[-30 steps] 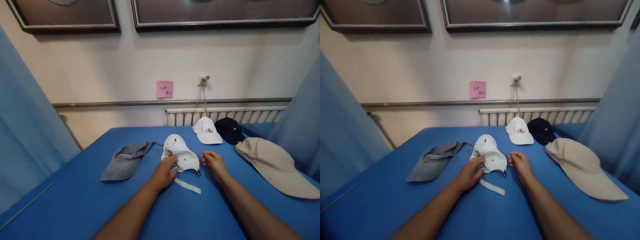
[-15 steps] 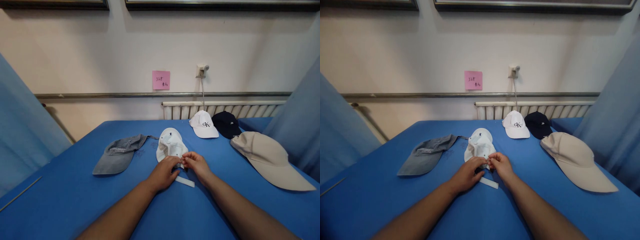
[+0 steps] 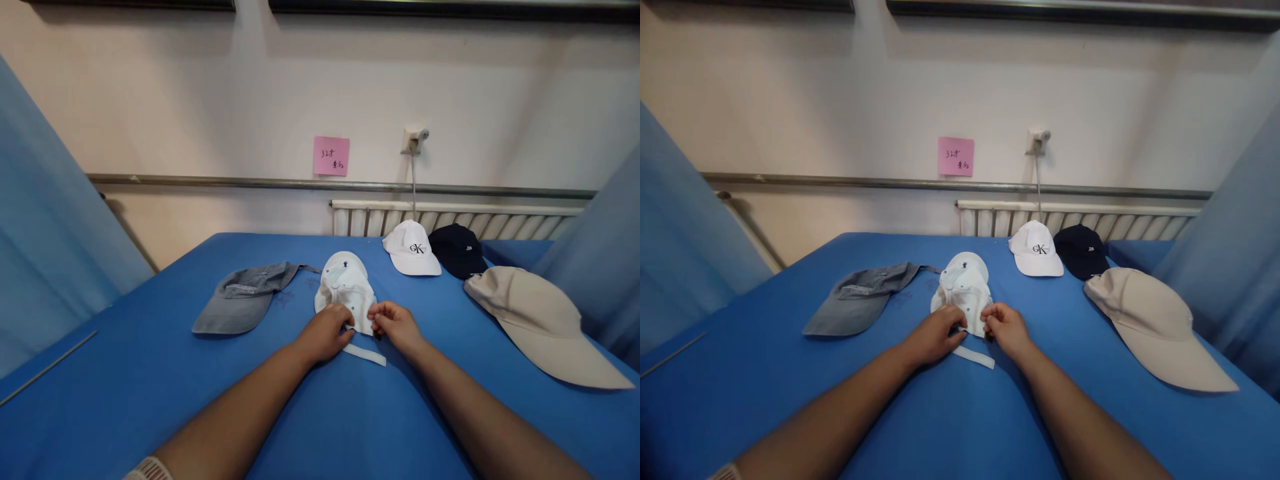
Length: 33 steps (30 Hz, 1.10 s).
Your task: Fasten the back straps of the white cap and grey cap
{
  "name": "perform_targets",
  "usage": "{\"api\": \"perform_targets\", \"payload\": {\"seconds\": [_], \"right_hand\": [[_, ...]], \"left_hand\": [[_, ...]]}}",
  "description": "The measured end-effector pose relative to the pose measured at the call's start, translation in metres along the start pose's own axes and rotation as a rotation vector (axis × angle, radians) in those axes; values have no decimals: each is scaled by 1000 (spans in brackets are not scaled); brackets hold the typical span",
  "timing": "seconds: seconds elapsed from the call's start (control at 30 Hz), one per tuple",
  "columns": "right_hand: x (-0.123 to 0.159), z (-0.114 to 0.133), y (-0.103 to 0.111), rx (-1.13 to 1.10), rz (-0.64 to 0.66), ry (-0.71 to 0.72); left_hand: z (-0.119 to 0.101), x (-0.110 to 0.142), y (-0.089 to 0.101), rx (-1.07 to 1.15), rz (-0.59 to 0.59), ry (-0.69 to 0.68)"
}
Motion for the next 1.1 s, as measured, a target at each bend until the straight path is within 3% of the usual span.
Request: {"api": "perform_targets", "payload": {"seconds": [0.33, 0.6, 0.93, 1.1], "right_hand": [[-1, 0, 3, 95, 23, 43], [1, -4, 2, 163, 32, 67], [5, -7, -4, 182, 178, 98], [9, -6, -7, 190, 181, 102]], "left_hand": [[4, 1, 2, 34, -43, 48], [23, 1, 10, 10, -186, 177], [6, 0, 3, -40, -137, 139], [8, -1, 1, -5, -104, 135]]}}
Point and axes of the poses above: each hand's wrist, its own x-axis away from the middle knuckle, its own y-axis out of the back of the hand, z = x × y, the point moved 5 cm from there along -x, towards the middle knuckle, and after that the axes turned 7 degrees about -z, right-handed, at the moved point
